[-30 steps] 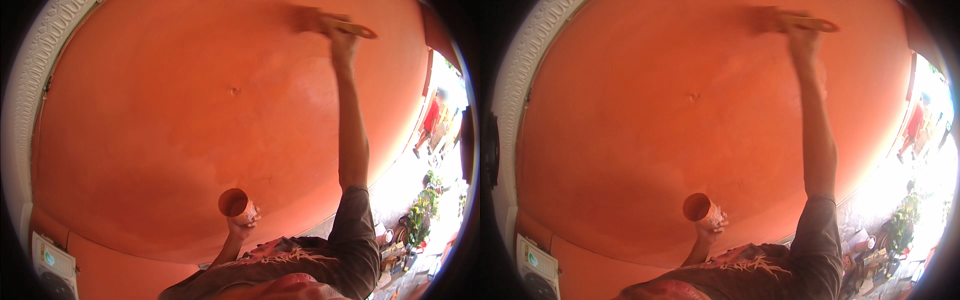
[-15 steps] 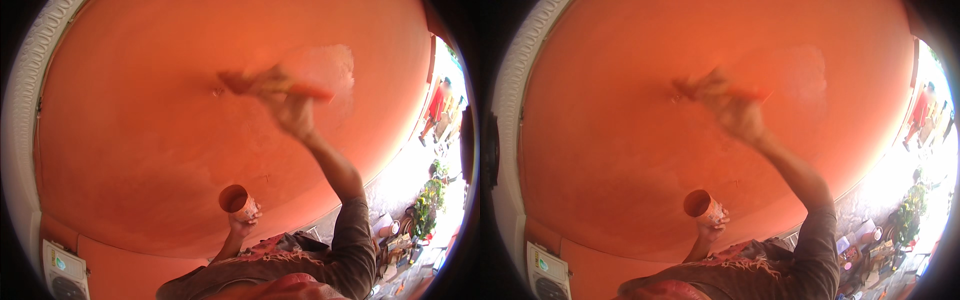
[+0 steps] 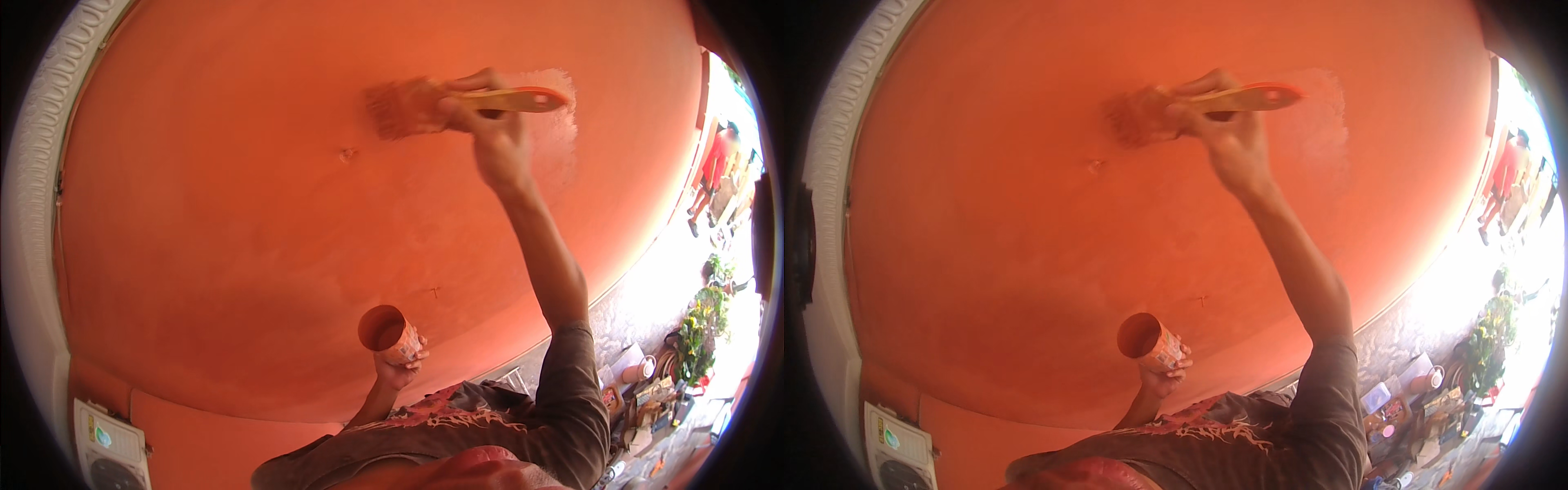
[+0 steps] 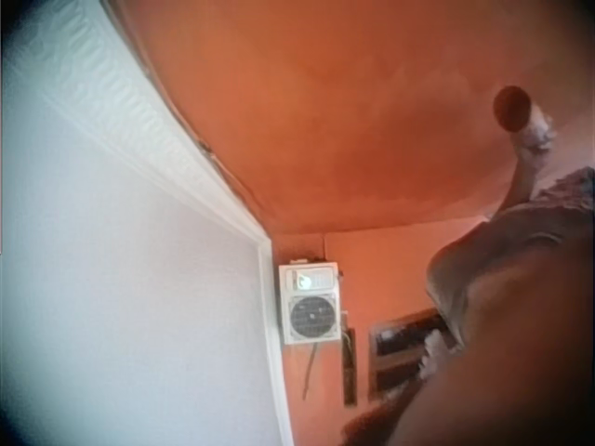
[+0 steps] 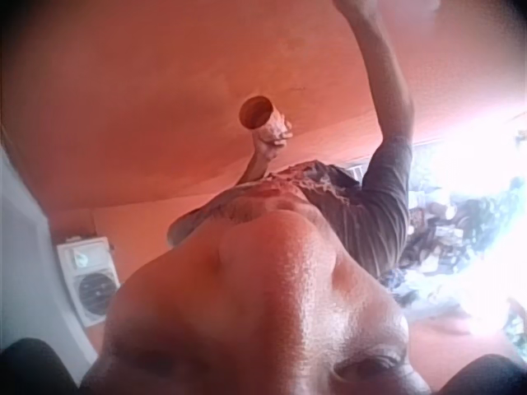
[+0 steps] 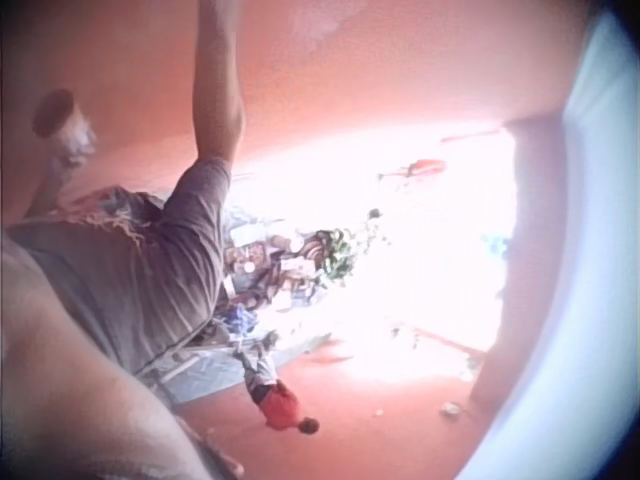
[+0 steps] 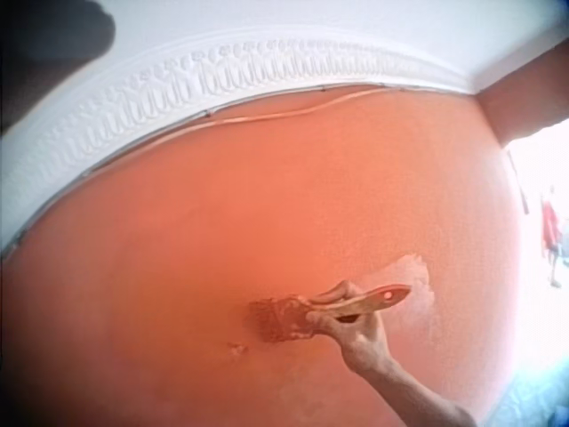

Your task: The person paints a ceiling with a brush, repeatedly dipping the brush into a small container held in the other hand. The ceiling is already partially painted in a reddish-orange color, and the person continues to apply paint in broad strokes.

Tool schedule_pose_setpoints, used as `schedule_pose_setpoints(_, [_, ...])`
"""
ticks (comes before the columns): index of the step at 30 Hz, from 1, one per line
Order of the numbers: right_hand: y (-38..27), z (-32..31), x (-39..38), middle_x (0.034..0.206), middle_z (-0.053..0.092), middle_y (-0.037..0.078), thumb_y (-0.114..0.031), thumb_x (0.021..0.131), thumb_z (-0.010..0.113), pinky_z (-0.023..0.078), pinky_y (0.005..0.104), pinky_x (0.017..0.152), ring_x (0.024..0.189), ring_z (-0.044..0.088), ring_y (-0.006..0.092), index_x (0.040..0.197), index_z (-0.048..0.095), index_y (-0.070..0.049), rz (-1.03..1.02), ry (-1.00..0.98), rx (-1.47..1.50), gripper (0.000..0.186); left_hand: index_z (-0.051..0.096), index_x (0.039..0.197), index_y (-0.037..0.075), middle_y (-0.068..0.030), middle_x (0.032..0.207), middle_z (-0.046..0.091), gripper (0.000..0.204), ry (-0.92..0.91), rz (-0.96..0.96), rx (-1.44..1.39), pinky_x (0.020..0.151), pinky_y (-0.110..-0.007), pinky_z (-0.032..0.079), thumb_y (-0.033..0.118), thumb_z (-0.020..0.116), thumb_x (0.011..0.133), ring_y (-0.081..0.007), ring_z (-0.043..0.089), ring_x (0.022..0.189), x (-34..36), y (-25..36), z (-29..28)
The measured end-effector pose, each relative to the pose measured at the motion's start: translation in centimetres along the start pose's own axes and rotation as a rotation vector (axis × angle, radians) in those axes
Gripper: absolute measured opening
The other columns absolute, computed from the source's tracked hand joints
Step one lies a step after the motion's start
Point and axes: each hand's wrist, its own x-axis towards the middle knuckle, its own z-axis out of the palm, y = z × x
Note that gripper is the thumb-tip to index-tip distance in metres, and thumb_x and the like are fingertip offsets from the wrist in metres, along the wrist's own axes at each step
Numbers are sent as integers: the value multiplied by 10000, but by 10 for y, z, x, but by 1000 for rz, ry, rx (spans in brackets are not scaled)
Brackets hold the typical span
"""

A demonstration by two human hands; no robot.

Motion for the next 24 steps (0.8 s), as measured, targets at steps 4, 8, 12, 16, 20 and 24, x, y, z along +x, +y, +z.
schedule_pose_setpoints(4, [28, -30, 25, 849, 687, 59, -68, 902, 691, 539, 303, 703, 780, 648, 154, 879, 695, 26, -261, 155, -171, 96, 492, 1373, 39, -173, 1245, 503, 620, 1, -18, 0, 668, -281, 527, 442, 620, 919, -274, 530, 958, -2, 0, 8])
schedule_pose_setpoints(8, [-1, -104, 60, 985, 674, 91, -62, 917, 690, 545, 277, 761, 835, 651, 168, 945, 682, 47, -534, 623, -450, 113, 491, 1372, 41, -176, 1240, 504, 626, 4, 1, 33, 652, -270, 531, 438, 639, 910, -269, 532, 952, 2, 0, 1])
schedule_pose_setpoints(12, [13, -82, 38, 1091, 716, 84, -17, 927, 610, 565, 324, 785, 937, 690, 229, 1080, 694, -36, -667, 443, -922, 175, 490, 1370, 40, -177, 1234, 505, 620, 9, 13, 15, 646, -266, 534, 426, 644, 910, -270, 535, 950, -1, -3, 1])
schedule_pose_setpoints(16, [20, 27, -32, 1056, 695, 102, -119, 915, 635, 584, 365, 709, 895, 693, 260, 1090, 677, -123, -863, -91, -954, 180, 489, 1371, 40, -176, 1229, 505, 625, 42, -16, 3, 663, -280, 537, 429, 646, 909, -270, 534, 950, -2, 1, 0])
schedule_pose_setpoints(20, [8, 44, -29, 968, 674, 62, -109, 889, 689, 558, 324, 683, 804, 659, 211, 1011, 669, -96, -605, -131, -470, 124, 489, 1371, 49, -172, 1244, 496, 676, 44, -44, 20, 642, -270, 543, 475, 665, 876, -279, 532, 959, 1, 4, 0])
schedule_pose_setpoints(24, [20, -2, 19, 909, 659, 69, -69, 875, 697, 541, 304, 722, 790, 637, 178, 838, 683, 6, -207, 88, -137, 85, 483, 1381, 58, -177, 1234, 500, 636, 13, -99, -15, 664, -285, 541, 435, 657, 899, -279, 537, 940, 4, 6, 7])
